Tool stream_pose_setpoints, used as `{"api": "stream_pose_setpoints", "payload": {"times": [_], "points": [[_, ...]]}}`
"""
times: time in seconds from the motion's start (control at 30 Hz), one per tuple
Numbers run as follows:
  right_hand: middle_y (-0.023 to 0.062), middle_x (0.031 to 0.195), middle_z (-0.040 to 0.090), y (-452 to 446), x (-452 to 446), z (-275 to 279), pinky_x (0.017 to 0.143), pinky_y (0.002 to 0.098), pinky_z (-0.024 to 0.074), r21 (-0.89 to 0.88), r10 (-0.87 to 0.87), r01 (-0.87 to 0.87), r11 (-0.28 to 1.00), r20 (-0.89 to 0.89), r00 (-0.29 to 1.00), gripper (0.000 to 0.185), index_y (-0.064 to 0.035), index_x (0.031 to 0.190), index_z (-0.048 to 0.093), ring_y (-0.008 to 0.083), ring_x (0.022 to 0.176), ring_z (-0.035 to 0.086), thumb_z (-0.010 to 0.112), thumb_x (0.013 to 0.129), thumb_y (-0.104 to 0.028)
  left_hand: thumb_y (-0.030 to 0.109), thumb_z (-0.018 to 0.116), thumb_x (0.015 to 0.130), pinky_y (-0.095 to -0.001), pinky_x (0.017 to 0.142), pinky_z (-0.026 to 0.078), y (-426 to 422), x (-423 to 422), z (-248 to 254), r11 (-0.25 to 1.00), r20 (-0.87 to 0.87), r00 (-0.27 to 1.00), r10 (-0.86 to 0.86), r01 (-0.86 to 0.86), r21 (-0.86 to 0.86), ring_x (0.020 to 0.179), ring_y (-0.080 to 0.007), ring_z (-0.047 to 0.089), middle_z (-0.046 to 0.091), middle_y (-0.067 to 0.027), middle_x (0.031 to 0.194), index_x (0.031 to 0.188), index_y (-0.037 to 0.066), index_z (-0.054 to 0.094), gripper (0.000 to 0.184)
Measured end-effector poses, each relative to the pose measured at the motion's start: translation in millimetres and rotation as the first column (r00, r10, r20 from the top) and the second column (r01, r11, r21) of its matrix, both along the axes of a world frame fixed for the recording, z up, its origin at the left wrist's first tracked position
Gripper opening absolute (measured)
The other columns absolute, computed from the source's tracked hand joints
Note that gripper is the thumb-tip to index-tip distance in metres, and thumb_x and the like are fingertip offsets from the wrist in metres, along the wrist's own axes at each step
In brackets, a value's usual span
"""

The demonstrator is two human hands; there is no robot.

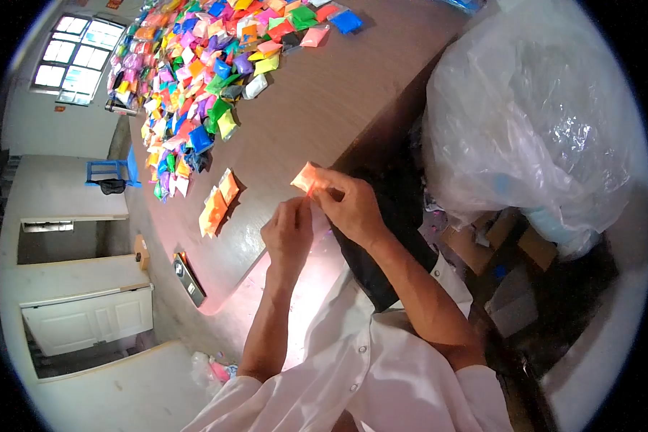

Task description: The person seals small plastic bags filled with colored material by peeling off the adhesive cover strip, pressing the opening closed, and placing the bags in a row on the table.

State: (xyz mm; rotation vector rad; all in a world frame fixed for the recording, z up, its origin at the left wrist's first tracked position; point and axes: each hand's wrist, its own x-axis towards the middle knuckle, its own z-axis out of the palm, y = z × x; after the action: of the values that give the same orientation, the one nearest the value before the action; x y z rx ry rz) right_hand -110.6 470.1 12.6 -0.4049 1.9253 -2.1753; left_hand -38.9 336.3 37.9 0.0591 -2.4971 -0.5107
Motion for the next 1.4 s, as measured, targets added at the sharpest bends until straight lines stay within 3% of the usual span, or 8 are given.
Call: {"api": "stream_pose_setpoints", "payload": {"times": [0.07, 0.3, 0.37, 0.47, 0.7, 0.87, 1.2, 1.4], "points": [[0.0064, 0.101, 0.077, 3, -1, 3, 0.074, 0.0246, 0.0568, 0.016, 0.017, -0.017, 1.000, -0.026, 1.000, 0.038, 0.0033, 0.133, 0.068, 0.0074, 0.083, 0.068, 0.067, 0.096, -0.002, 0.011, 0.073, 0.095, -0.0410, 0.054, 0.053, -6, -7, -7, 0.999, 0.006, 1.000, -0.016, 0.016, -0.042, 0.064, -0.0315, 0.069, 0.070, -0.0100, 0.078, 0.091, 0.010, 0.065, 0.009], [0.0094, 0.106, 0.077, 2, 0, 3, 0.075, 0.0241, 0.0574, -0.017, 0.053, -0.051, 0.999, 0.118, 0.992, 0.038, 0.0047, 0.133, 0.067, 0.0086, 0.084, 0.069, 0.066, 0.096, -0.001, 0.008, 0.073, 0.095, -0.0404, 0.057, 0.054, -20, -21, 6, 0.998, 0.054, 0.997, 0.054, -0.052, -0.040, 0.064, -0.0334, 0.070, 0.071, -0.0137, 0.081, 0.090, 0.006, 0.066, 0.008], [0.0093, 0.107, 0.077, 0, -1, -5, 0.075, 0.0234, 0.0570, -0.006, 0.008, -0.008, 1.000, 0.047, 0.999, 0.038, 0.0055, 0.133, 0.067, 0.0085, 0.084, 0.069, 0.067, 0.096, -0.003, 0.011, 0.069, 0.096, -0.0410, 0.052, 0.052, -6, -11, 1, 0.997, -0.036, 0.997, -0.063, 0.061, -0.055, 0.060, -0.0320, 0.067, 0.068, -0.0101, 0.074, 0.092, 0.010, 0.065, 0.006], [0.0091, 0.106, 0.077, -2, 1, -7, 0.073, 0.0230, 0.0566, -0.029, -0.025, 0.026, 0.999, 0.014, 1.000, 0.038, 0.0061, 0.133, 0.066, 0.0082, 0.082, 0.069, 0.067, 0.096, -0.002, 0.011, 0.069, 0.097, -0.0406, 0.053, 0.052, -16, -14, -4, 0.995, 0.028, 0.999, 0.028, -0.025, -0.094, 0.061, -0.0322, 0.067, 0.068, -0.0106, 0.077, 0.092, 0.009, 0.066, 0.006], [0.0091, 0.107, 0.077, 4, 1, -1, 0.074, 0.0232, 0.0565, 0.078, 0.046, -0.057, 0.995, 0.131, 0.990, 0.040, 0.0051, 0.135, 0.065, 0.0076, 0.083, 0.068, 0.067, 0.096, -0.001, 0.008, 0.072, 0.096, -0.0382, 0.059, 0.056, -15, -14, 13, 0.998, 0.076, 0.995, 0.063, -0.064, 0.016, 0.066, -0.0315, 0.072, 0.073, -0.0128, 0.083, 0.094, 0.005, 0.070, 0.004], [0.0093, 0.104, 0.077, 0, 4, 1, 0.072, 0.0236, 0.0564, 0.063, -0.044, 0.049, 0.997, -0.074, 0.996, 0.040, 0.0028, 0.135, 0.066, 0.0073, 0.081, 0.068, 0.066, 0.095, 0.003, 0.008, 0.073, 0.095, -0.0374, 0.060, 0.056, -26, -18, 5, 0.996, 0.117, 0.991, 0.060, -0.052, -0.070, 0.066, -0.0300, 0.072, 0.074, -0.0124, 0.084, 0.095, 0.006, 0.071, 0.003], [0.0125, 0.109, 0.078, 1, 6, -7, 0.075, 0.0260, 0.0586, 0.079, -0.044, 0.049, 0.996, -0.075, 0.996, 0.041, 0.0011, 0.134, 0.067, 0.0107, 0.084, 0.072, 0.067, 0.093, 0.002, 0.007, 0.074, 0.094, -0.0353, 0.060, 0.056, -9, -15, 4, 0.999, 0.060, 0.998, 0.004, -0.001, -0.053, 0.067, -0.0269, 0.073, 0.075, -0.0125, 0.087, 0.100, 0.007, 0.074, 0.006], [0.0103, 0.105, 0.076, 4, 6, -3, 0.074, 0.0266, 0.0564, 0.135, -0.022, 0.019, 0.991, 0.016, 1.000, 0.043, 0.0000, 0.134, 0.066, 0.0114, 0.088, 0.071, 0.073, 0.092, 0.004, 0.004, 0.074, 0.093, -0.0335, 0.058, 0.054, -18, -22, 13, 0.995, 0.059, 0.993, 0.101, -0.102, 0.004, 0.062, -0.0241, 0.070, 0.073, -0.0120, 0.083, 0.093, 0.005, 0.070, 0.004]]}}
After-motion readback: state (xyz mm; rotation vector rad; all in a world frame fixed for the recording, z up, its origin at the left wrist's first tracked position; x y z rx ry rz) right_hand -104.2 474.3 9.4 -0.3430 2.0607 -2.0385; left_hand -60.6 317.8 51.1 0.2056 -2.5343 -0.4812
